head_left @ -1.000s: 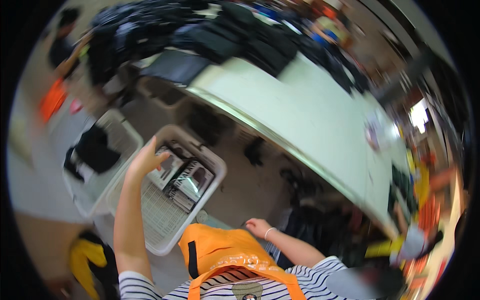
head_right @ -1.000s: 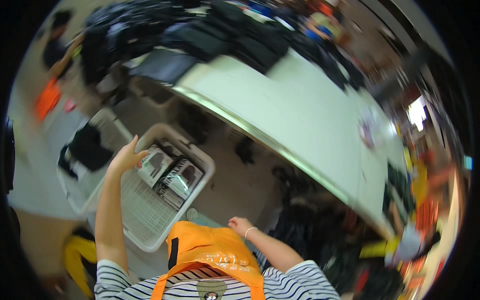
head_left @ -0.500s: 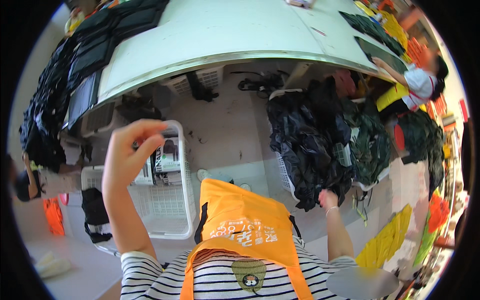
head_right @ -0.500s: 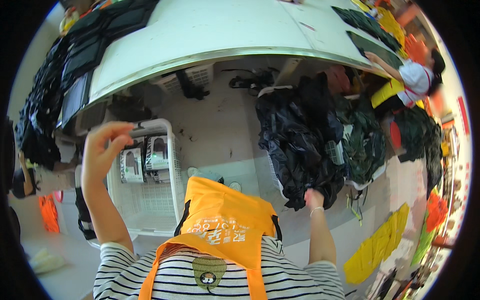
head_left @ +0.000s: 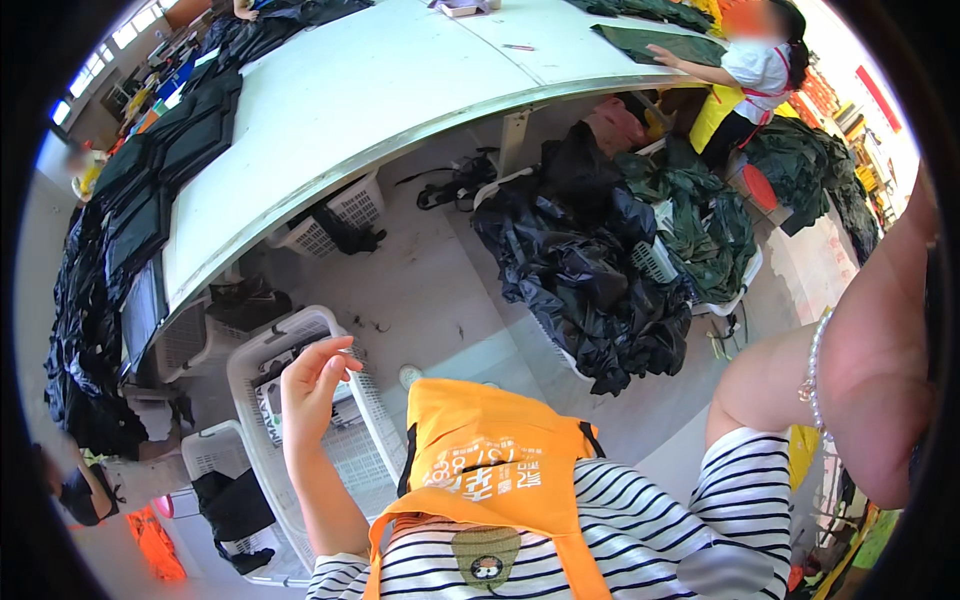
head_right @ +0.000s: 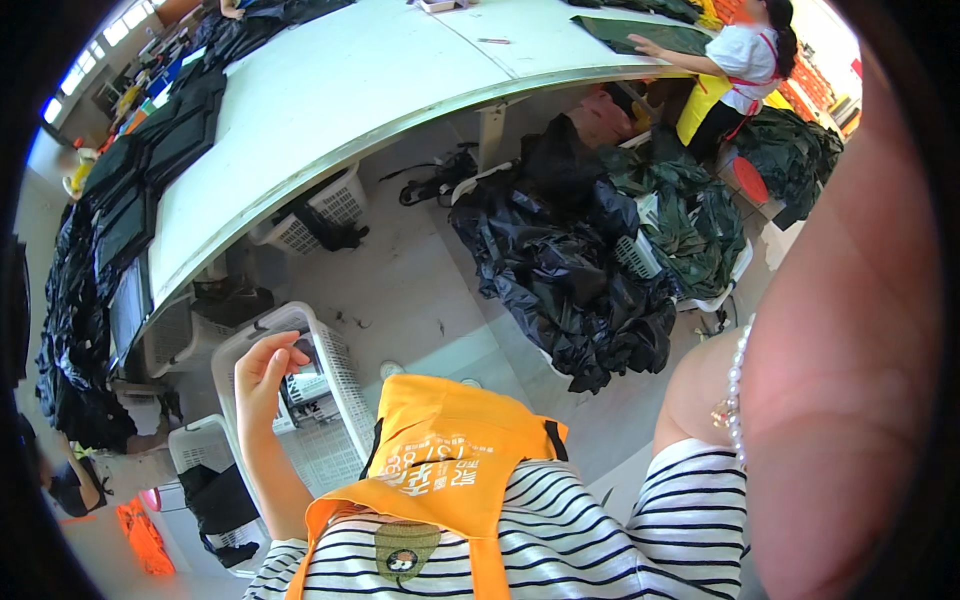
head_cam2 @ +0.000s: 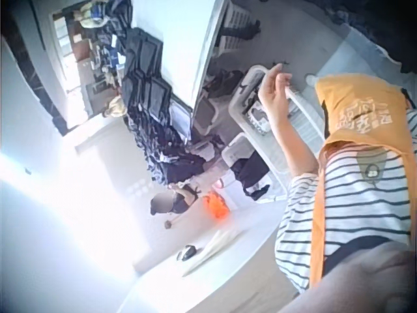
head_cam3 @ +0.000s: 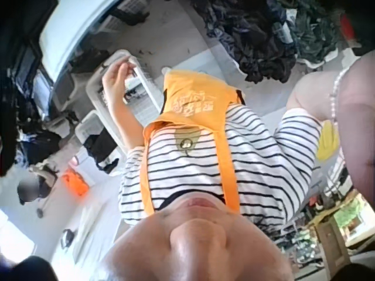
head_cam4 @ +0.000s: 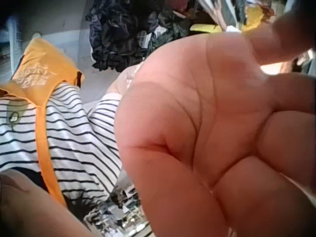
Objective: The person folds a black jacket on a table, zips it, and places it into a white basket. They then pick up a blue strap, attach a tag, and place it into the basket. Finally, they pick up another black jacket and begin to fold it.
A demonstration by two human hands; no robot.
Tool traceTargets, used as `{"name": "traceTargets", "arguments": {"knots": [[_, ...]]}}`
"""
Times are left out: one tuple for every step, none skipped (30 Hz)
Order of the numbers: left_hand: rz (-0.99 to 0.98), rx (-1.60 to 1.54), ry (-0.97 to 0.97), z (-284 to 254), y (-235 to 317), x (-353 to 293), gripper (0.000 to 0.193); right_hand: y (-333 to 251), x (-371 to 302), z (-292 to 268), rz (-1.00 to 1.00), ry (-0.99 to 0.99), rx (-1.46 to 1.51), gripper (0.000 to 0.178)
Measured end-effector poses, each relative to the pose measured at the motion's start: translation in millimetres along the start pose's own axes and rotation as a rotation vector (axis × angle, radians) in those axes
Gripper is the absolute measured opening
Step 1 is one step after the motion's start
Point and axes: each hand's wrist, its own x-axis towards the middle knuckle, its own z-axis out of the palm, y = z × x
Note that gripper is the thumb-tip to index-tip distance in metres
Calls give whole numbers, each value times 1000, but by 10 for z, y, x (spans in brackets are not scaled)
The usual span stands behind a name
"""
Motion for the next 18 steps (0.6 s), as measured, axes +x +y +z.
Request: {"name": "traceTargets", "arguments": {"knots": [[4,-17,6,-21,-22,-16,21,11,-32,3,4,7,-2,60],[-14,-12,20,-62,-69,-59,21,24,-28,-9,6,12,-2,59],[-25,11,41,-110,-91,-105,21,47,-26,-16,8,21,-1,59],[-36,34,61,-157,-107,-147,21,65,-20,-29,6,30,-1,58],[-52,58,78,-199,-130,-206,21,88,-17,-29,11,34,-4,57],[-69,41,99,-226,-161,-261,21,112,-19,-41,19,40,-3,56],[-82,58,116,-258,-193,-313,22,148,-17,-43,22,44,-2,55],[-89,70,135,-276,-231,-346,23,175,-9,-51,21,45,-1,54],[-96,81,152,-281,-248,-366,25,187,-14,-55,25,43,0,54],[-96,92,168,-274,-231,-381,25,204,-27,-57,26,43,1,53],[-90,84,172,-271,-222,-399,25,224,-31,-65,28,45,2,52],[-84,75,176,-269,-220,-417,25,239,-35,-71,31,46,1,51],[-79,66,180,-265,-227,-434,25,257,-36,-85,32,50,-4,50],[-87,75,191,-252,-243,-441,25,279,-41,-95,31,50,-3,50],[-87,72,197,-240,-254,-456,25,297,-54,-97,36,52,-3,49],[-87,69,202,-231,-266,-471,25,321,-65,-97,40,54,-2,48],[-89,66,206,-222,-276,-487,25,341,-72,-105,45,55,0,47],[-95,63,204,-224,-301,-499,25,364,-77,-105,49,56,-4,47]]}}
